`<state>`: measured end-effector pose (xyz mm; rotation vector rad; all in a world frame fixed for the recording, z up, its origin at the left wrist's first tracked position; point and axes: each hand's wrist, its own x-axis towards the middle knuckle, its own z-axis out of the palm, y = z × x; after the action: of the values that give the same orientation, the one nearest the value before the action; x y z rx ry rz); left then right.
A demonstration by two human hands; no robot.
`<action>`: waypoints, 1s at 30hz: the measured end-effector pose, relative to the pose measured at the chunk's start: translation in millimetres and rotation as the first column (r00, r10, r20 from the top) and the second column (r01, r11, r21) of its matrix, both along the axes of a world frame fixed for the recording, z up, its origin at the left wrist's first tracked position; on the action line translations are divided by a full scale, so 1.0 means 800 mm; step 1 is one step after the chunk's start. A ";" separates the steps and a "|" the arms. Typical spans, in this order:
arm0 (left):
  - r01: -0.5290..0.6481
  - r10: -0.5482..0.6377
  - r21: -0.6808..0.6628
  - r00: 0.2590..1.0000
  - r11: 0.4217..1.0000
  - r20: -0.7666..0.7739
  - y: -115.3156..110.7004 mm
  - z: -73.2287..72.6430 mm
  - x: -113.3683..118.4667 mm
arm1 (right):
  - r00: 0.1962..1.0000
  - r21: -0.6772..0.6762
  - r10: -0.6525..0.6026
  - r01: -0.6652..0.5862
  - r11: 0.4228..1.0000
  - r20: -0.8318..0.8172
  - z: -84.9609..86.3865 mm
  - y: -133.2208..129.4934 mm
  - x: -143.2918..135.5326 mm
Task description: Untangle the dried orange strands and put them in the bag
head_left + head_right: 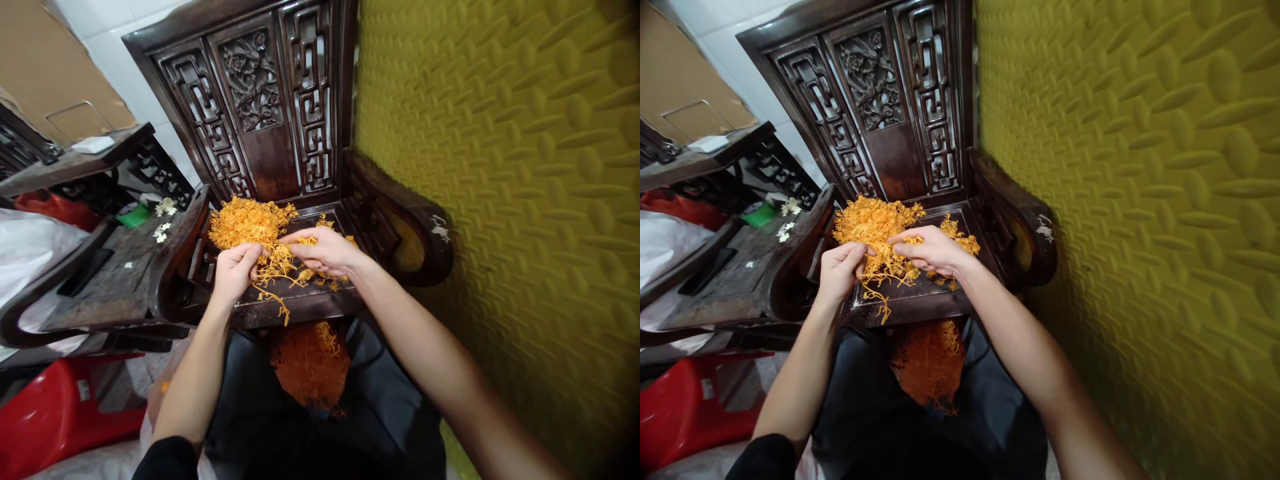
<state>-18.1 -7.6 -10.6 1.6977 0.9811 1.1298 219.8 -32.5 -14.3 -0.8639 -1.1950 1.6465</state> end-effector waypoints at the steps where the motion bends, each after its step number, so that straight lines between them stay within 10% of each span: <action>1: -0.027 0.027 0.026 1.000 0.999 -0.011 -0.001 0.001 0.000 | 0.996 0.031 -0.060 0.059 0.998 0.061 -0.002 0.002 -0.001; 9: -0.195 0.198 0.127 0.980 0.973 -0.011 0.010 0.007 -0.004 | 0.661 0.403 -0.706 0.591 0.699 0.255 -0.031 0.050 0.019; 12: -0.339 0.321 0.122 0.936 0.933 0.142 0.024 0.005 -0.015 | 0.600 0.259 -0.777 0.733 0.629 0.191 -0.036 0.059 0.038; 15: -0.301 0.303 0.110 0.953 0.947 -0.001 0.029 -0.002 -0.020 | 0.748 0.067 -0.656 0.653 0.754 0.095 -0.034 0.051 0.045; 21: -0.216 0.223 0.072 0.967 0.974 -0.120 0.024 -0.007 -0.011 | 0.901 0.234 -0.431 0.410 0.882 0.045 -0.019 0.018 0.010; 30: -0.172 0.225 0.192 0.925 0.966 -0.305 0.017 -0.007 0.000 | 0.679 0.688 -0.663 0.319 0.652 0.313 -0.017 0.027 -0.028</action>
<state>-17.9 6.3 -15.8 1.9954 1.3225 1.1025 197.5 -11.3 -27.7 -1.1602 -1.5349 0.4775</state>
